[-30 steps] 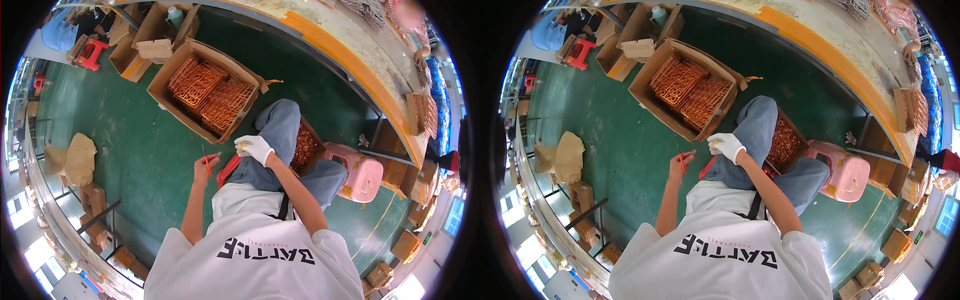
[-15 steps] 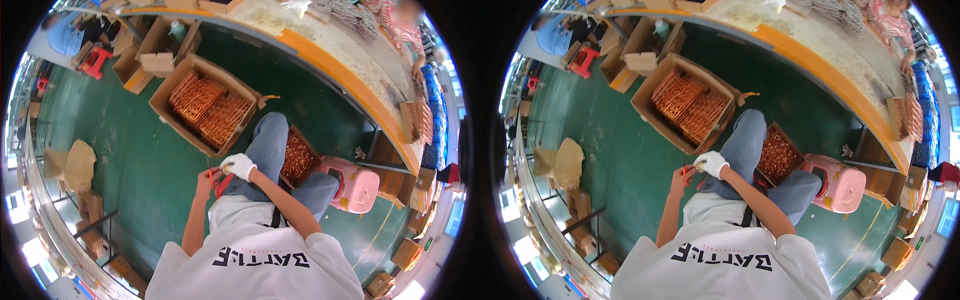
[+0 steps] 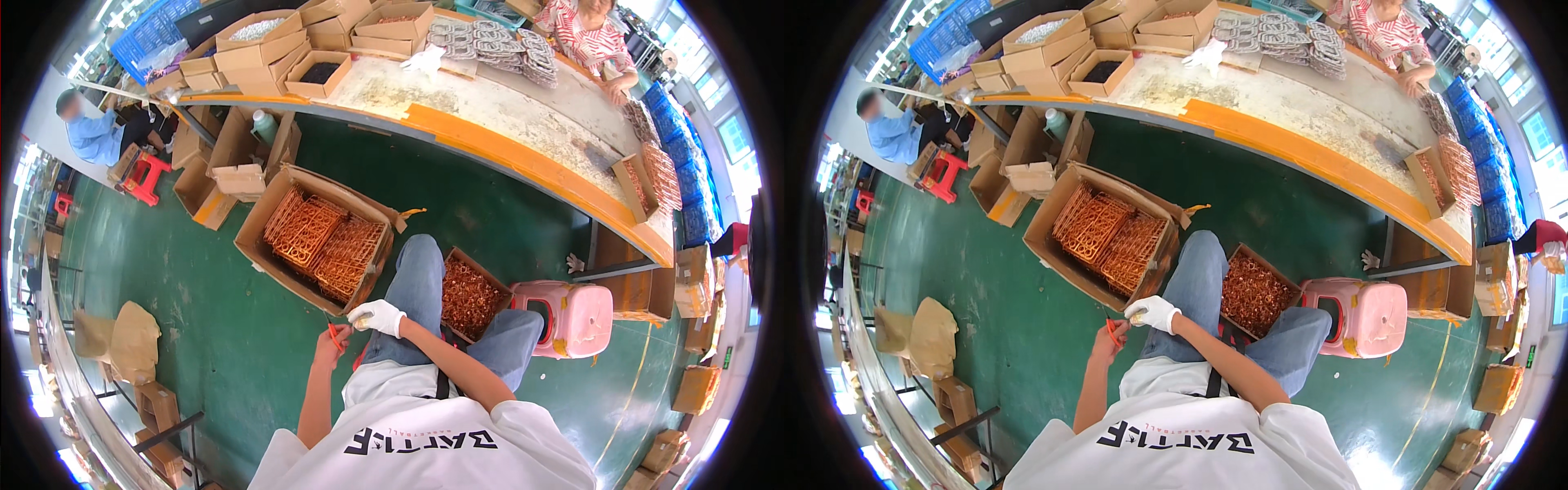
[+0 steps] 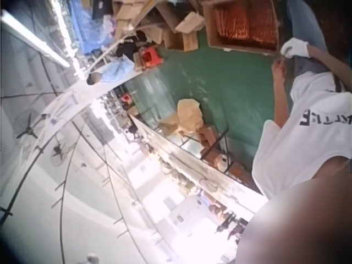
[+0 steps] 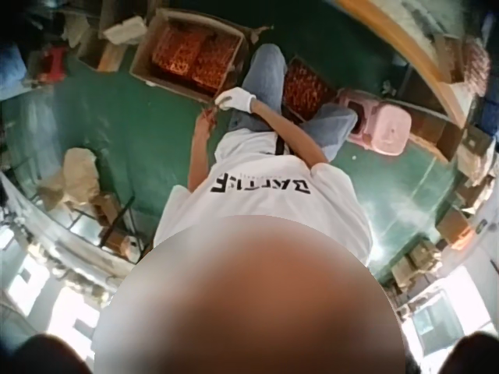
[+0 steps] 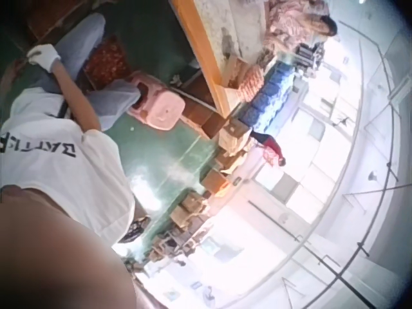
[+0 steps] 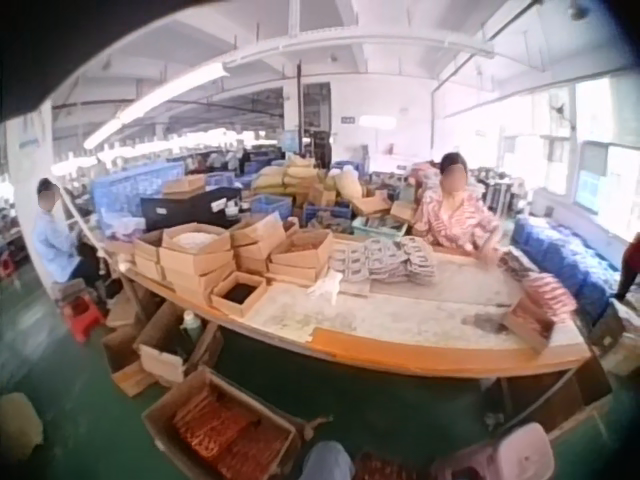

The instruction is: The person uses shears to cut small copper pieces from a copper frame, dropping the pieces into a small box. They then set aside the trimmed frame and retrieve a new one from a large box to continue the process.

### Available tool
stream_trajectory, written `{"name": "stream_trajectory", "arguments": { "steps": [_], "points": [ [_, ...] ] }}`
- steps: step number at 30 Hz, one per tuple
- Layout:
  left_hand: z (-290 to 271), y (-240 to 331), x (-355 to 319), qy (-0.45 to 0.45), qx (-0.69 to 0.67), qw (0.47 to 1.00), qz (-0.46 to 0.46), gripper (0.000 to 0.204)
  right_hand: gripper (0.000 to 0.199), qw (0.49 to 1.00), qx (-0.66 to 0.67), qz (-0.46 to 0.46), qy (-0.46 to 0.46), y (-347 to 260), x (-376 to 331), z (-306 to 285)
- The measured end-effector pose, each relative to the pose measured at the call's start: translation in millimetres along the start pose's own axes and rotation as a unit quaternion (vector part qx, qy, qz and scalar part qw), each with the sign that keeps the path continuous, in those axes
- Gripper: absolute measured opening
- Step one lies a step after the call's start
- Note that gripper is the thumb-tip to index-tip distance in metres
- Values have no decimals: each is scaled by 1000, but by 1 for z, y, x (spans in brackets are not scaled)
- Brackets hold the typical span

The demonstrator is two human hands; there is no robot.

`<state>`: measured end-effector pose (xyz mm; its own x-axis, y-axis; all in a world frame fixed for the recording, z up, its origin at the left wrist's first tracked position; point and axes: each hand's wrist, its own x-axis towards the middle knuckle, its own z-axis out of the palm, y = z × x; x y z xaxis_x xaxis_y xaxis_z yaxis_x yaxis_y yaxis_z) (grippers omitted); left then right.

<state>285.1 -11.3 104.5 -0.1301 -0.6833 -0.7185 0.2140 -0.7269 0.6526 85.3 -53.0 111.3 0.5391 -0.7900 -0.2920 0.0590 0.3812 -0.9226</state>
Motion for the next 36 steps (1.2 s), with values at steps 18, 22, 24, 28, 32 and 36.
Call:
{"name": "stream_trajectory", "arguments": {
  "steps": [18, 22, 24, 28, 32, 36],
  "points": [
    [-93, -71, 17, 219, 643, 733, -37, 32, 16, 995, 102, 10, 22, 2, 2, -1],
    [-89, -72, 25, 225, 643, 724, -104, 31, 16, 990, 135, -5, 38, 0, 0, -5],
    [-86, -70, 26, 205, 651, 724, -102, 32, 15, 989, 140, -13, 50, -2, -3, -8],
    [-116, -84, 36, 177, 645, 737, -101, 31, 13, 988, 142, -34, 42, -8, -7, -8],
    [-165, -100, 57, 69, 636, 764, -80, 32, 14, 924, 376, -56, 38, -14, -16, -16],
    [-171, -77, 61, -29, 700, 712, 39, 32, 16, 849, 486, -200, 48, -18, -32, -33]
  ]
}}
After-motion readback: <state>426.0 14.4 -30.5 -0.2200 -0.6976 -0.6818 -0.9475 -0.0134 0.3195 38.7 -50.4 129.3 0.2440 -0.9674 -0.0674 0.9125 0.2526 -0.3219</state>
